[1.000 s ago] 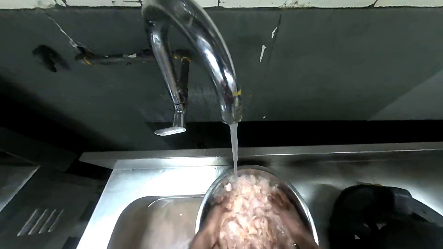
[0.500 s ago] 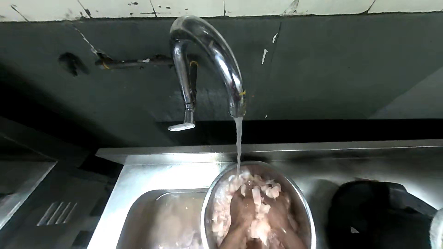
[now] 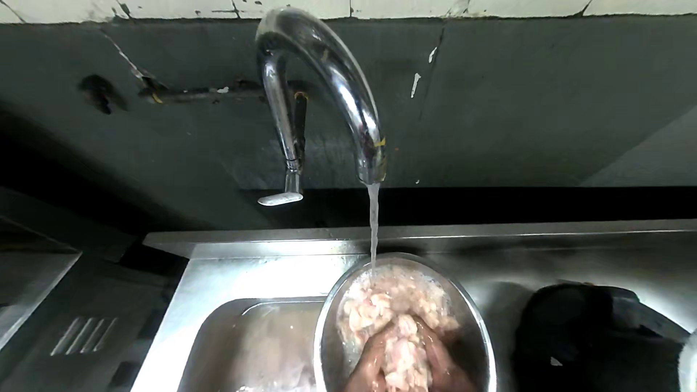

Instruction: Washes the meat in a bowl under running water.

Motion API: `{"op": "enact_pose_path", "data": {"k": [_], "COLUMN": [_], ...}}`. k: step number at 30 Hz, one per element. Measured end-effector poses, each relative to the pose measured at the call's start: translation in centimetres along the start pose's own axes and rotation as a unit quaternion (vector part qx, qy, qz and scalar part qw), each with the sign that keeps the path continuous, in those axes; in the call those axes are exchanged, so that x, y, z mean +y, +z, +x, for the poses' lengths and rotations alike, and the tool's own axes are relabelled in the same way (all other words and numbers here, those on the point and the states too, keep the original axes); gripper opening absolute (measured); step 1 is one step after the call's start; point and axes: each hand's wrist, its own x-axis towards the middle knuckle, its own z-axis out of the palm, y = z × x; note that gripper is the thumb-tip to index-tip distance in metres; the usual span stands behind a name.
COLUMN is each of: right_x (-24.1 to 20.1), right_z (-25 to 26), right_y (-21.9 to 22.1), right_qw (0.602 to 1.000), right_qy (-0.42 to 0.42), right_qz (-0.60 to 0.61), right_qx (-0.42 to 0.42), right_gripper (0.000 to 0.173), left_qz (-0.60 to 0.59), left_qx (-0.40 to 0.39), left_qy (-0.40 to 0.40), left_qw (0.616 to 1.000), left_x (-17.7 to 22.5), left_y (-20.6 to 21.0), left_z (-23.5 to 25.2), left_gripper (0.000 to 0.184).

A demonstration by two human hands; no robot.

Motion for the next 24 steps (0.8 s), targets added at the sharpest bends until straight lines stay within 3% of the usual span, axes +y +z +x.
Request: {"op": "enact_pose_path", "data": {"k": [2, 3, 5, 6, 7, 9, 11, 13, 15, 18, 20, 22, 24], "right_x": [-1.1, -1.8, -3.2, -3.7, -4.2, -4.9, -5.1, -5.5, -5.7, -4.4, -1.8, 1.2, 2.6], "right_z": [-0.8, -1.2, -2.6, -3.4, -4.2, -4.9, -4.8, -5.4, -6.1, -7.1, -5.8, -3.2, -1.8], "right_y": [0.6, 1.0, 2.0, 2.6, 3.2, 4.4, 4.6, 3.0, 0.3, -3.1, -3.5, -2.5, -0.9], "right_qw": [1.0, 1.0, 0.997, 0.993, 0.987, 0.967, 0.962, 0.975, 0.977, 0.959, 0.961, 0.971, 0.99], "right_qy": [-0.002, -0.009, -0.042, -0.066, -0.093, -0.167, -0.179, -0.135, -0.105, -0.087, -0.055, -0.028, -0.014], "right_qz": [-0.008, -0.02, -0.059, -0.089, -0.119, -0.149, -0.136, -0.145, -0.183, -0.263, -0.25, -0.212, -0.127], "right_qx": [-0.014, -0.004, 0.011, 0.03, 0.061, 0.125, 0.154, 0.098, 0.041, 0.062, 0.099, 0.103, 0.067], "right_gripper": [0.027, 0.022, 0.035, 0.043, 0.049, 0.056, 0.055, 0.059, 0.048, 0.065, 0.087, 0.091, 0.068], "left_qz": [0.062, 0.087, 0.126, 0.151, 0.183, 0.272, 0.337, 0.29, 0.213, 0.106, 0.055, -0.006, -0.046], "left_qx": [0.028, 0.046, 0.073, 0.088, 0.113, 0.176, 0.173, 0.102, 0.083, 0.155, 0.17, 0.125, 0.047], "left_qy": [0.036, 0.072, 0.152, 0.185, 0.21, 0.205, 0.139, 0.126, 0.123, 0.072, 0.028, 0.032, 0.029], "left_qw": [0.997, 0.993, 0.978, 0.967, 0.954, 0.923, 0.915, 0.943, 0.966, 0.98, 0.984, 0.992, 0.997], "left_x": [0.4, 0.6, 1.1, 1.5, 2.0, 3.3, 4.4, 4.7, 4.3, 2.2, -0.4, -2.4, -2.5], "left_y": [1.6, 2.3, 3.5, 4.1, 4.6, 5.2, 5.1, 4.7, 3.6, 0.3, -1.7, -1.9, -0.9], "left_z": [-0.8, -1.6, -3.0, -3.4, -3.5, -3.1, -4.0, -5.8, -8.5, -10.3, -7.9, -4.6, -2.6], "left_gripper": [0.032, 0.045, 0.074, 0.074, 0.063, 0.045, 0.062, 0.06, 0.054, 0.088, 0.073, 0.05, 0.04]}}
